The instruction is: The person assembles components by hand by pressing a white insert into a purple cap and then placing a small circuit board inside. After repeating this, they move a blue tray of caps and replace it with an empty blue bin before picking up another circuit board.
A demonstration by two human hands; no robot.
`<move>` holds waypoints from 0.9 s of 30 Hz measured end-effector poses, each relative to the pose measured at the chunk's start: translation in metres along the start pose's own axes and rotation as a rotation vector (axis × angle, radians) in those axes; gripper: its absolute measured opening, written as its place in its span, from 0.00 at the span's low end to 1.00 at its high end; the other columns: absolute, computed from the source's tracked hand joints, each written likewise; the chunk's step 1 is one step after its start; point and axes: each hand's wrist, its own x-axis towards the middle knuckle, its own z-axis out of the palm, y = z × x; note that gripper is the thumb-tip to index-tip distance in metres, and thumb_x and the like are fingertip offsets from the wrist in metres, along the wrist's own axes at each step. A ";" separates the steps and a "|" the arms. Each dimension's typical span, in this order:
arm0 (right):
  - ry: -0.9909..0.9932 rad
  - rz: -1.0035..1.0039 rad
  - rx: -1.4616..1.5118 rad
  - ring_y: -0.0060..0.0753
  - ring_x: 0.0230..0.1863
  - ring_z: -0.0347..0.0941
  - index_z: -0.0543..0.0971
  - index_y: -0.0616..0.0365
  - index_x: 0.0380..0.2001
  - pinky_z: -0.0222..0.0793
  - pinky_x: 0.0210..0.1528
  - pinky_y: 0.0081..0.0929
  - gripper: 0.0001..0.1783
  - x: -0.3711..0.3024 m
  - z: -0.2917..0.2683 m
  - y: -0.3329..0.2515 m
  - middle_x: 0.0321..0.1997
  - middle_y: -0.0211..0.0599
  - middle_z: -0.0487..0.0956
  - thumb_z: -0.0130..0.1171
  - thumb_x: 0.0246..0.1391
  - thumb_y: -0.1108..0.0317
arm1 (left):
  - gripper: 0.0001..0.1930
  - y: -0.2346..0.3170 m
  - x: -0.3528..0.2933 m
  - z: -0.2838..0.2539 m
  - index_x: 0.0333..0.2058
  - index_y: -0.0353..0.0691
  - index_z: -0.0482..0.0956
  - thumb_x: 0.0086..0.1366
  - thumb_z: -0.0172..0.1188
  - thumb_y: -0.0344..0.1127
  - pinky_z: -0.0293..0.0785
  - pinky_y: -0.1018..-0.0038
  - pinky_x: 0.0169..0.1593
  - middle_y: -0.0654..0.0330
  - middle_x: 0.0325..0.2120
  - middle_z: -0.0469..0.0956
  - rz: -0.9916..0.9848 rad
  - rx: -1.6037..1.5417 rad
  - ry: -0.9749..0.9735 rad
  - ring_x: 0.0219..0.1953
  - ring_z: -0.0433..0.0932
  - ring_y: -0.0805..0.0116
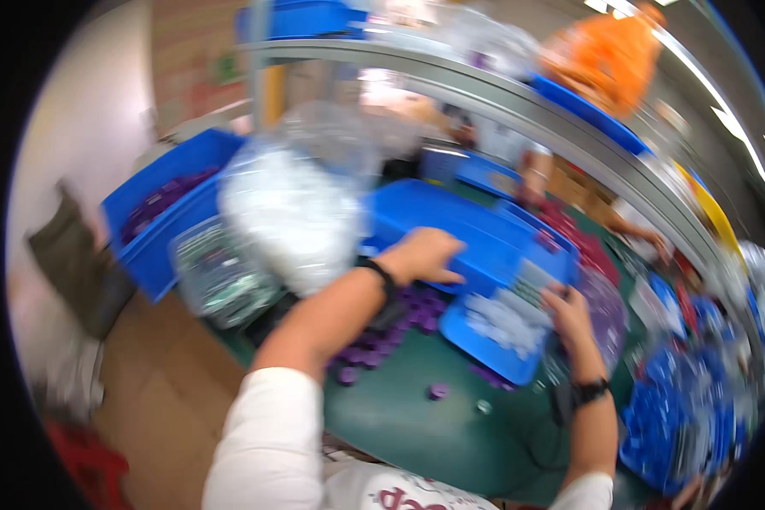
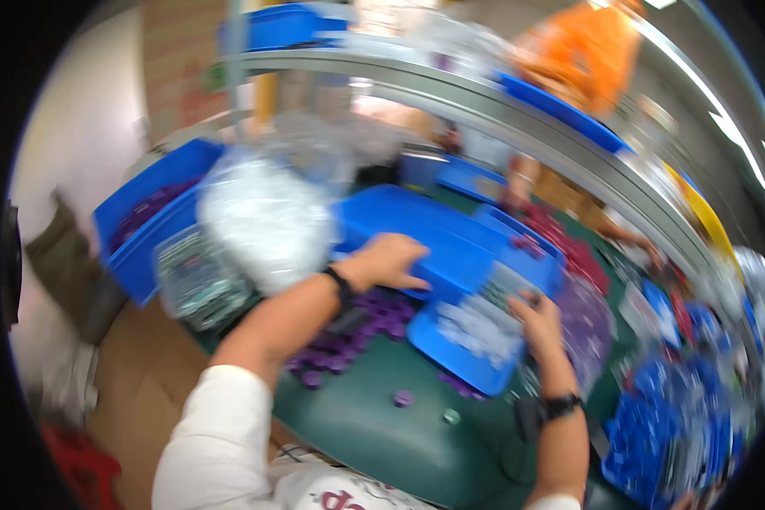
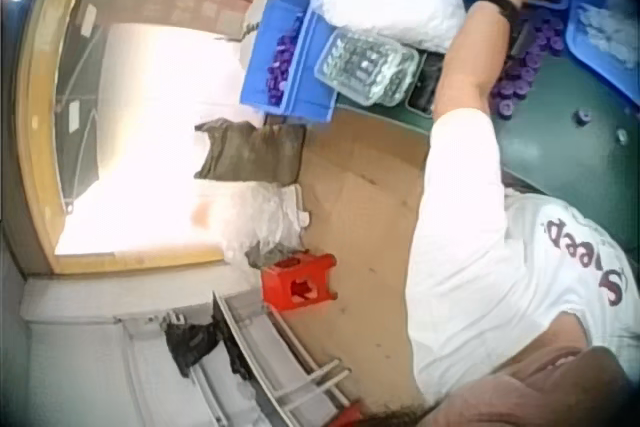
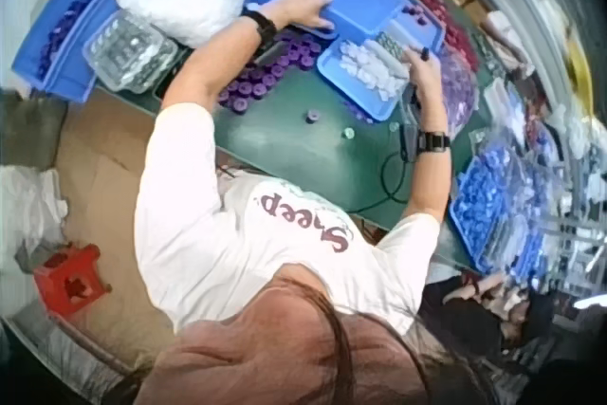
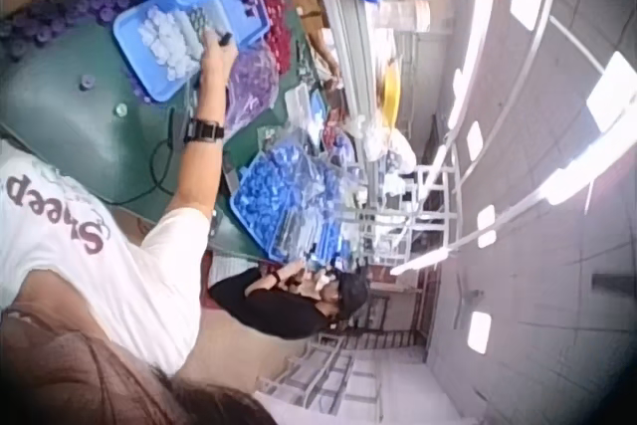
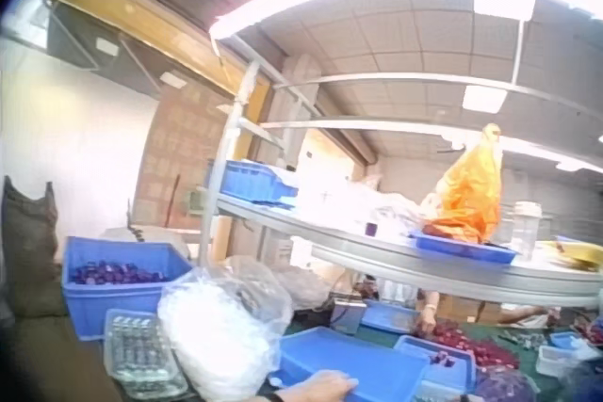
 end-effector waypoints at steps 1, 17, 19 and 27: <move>-0.005 0.012 0.013 0.22 0.25 0.70 0.71 0.66 0.45 0.57 0.21 0.19 0.27 -0.007 -0.005 0.001 0.29 0.34 0.75 0.65 0.43 0.62 | 0.25 0.002 0.000 0.003 0.29 0.37 0.74 0.44 0.66 0.54 0.71 0.59 0.33 0.53 0.24 0.75 -0.018 -0.008 -0.018 0.30 0.75 0.49; -0.164 0.045 0.232 0.15 0.12 0.54 0.74 0.61 0.35 0.47 0.12 0.15 0.09 -0.108 0.004 -0.016 0.17 0.28 0.68 0.55 0.54 0.67 | 0.27 0.168 -0.140 -0.075 0.34 0.36 0.73 0.39 0.68 0.47 0.65 0.63 0.38 0.53 0.32 0.69 0.049 -0.280 0.270 0.36 0.69 0.53; -0.209 0.057 0.258 0.16 0.12 0.54 0.74 0.62 0.37 0.47 0.13 0.15 0.11 -0.114 0.004 -0.002 0.18 0.29 0.69 0.55 0.54 0.66 | 0.24 0.177 -0.163 -0.091 0.34 0.34 0.73 0.42 0.66 0.45 0.65 0.62 0.37 0.53 0.31 0.69 0.043 -0.220 0.165 0.37 0.69 0.54; -0.382 0.158 0.662 0.18 0.14 0.55 0.62 0.67 0.57 0.48 0.15 0.15 0.30 -0.180 0.032 0.024 0.25 0.33 0.72 0.48 0.58 0.56 | 0.12 0.178 -0.356 -0.177 0.34 0.34 0.76 0.52 0.62 0.34 0.70 0.73 0.24 0.54 0.19 0.76 -0.866 0.044 0.955 0.20 0.75 0.67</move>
